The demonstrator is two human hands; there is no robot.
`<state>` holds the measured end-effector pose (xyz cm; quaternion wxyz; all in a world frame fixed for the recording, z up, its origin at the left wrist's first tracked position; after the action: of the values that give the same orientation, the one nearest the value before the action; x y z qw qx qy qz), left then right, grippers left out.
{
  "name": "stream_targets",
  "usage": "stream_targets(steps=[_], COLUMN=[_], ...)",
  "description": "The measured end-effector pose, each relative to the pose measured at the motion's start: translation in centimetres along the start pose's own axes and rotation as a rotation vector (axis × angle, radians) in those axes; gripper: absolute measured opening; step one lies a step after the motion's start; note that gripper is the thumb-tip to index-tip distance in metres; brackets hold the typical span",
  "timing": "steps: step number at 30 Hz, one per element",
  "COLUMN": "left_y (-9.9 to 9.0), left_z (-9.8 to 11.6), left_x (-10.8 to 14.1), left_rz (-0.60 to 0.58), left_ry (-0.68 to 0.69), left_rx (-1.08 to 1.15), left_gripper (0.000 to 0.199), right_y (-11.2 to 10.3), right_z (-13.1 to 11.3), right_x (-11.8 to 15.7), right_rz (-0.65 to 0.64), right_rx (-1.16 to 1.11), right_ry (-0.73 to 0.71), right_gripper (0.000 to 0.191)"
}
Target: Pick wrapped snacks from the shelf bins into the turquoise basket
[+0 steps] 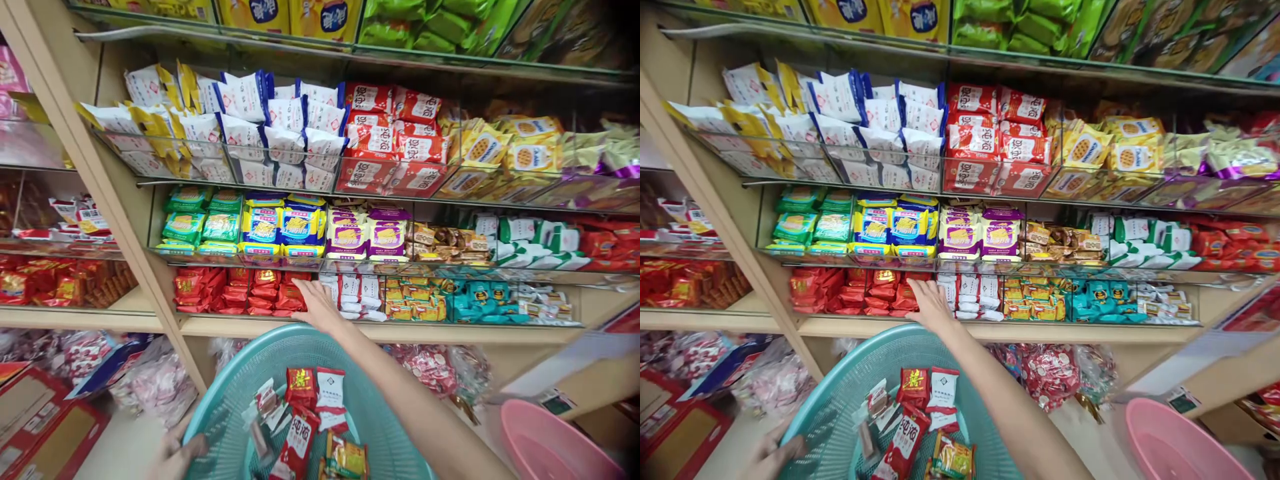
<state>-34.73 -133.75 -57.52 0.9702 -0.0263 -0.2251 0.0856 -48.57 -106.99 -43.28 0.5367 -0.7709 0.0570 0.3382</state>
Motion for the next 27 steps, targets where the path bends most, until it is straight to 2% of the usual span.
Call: stream_targets(steps=[3, 7, 11, 16, 21, 27], left_y=[0.0, -0.2, -0.3, -0.4, -1.0, -2.0], left_z=[0.1, -0.1, -0.2, 0.2, 0.0, -0.9], left_x=[0.4, 0.3, 0.3, 0.7, -0.3, -2.0], left_rz=[-0.017, -0.037, -0.036, -0.014, 0.003, 0.007], left_ry=[-0.022, -0.051, -0.034, 0.017, 0.084, 0.134], left_rx=[0.033, 0.040, 0.040, 0.014, 0.044, 0.011], left_gripper=[0.048, 0.053, 0.050, 0.040, 0.038, 0.036], right_y=[1.3, 2.0, 2.1, 2.2, 3.4, 6.5], right_z=[-0.2, -0.1, 0.1, -0.5, -3.6, -9.4], right_x=[-1.1, -1.5, -1.3, -1.7, -3.2, -5.6], right_rz=[-0.018, -0.030, -0.009, 0.017, 0.035, 0.023], right_rx=[0.014, 0.024, 0.040, 0.035, 0.012, 0.033], right_ry=[0.001, 0.020, 0.035, 0.021, -0.078, -0.209], right_gripper=[0.086, 0.086, 0.079, 0.081, 0.077, 0.066])
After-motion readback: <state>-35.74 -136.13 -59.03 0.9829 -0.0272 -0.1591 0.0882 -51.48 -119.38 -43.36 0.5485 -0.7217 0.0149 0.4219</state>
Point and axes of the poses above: each hand's wrist, its own x-axis away from the middle knuckle, its own y-axis out of the palm, z = x × y, the point moved 7 cm from there along -x, towards the middle knuckle, and after that the axes turned 11 degrees about z, right-handed, at the moved point
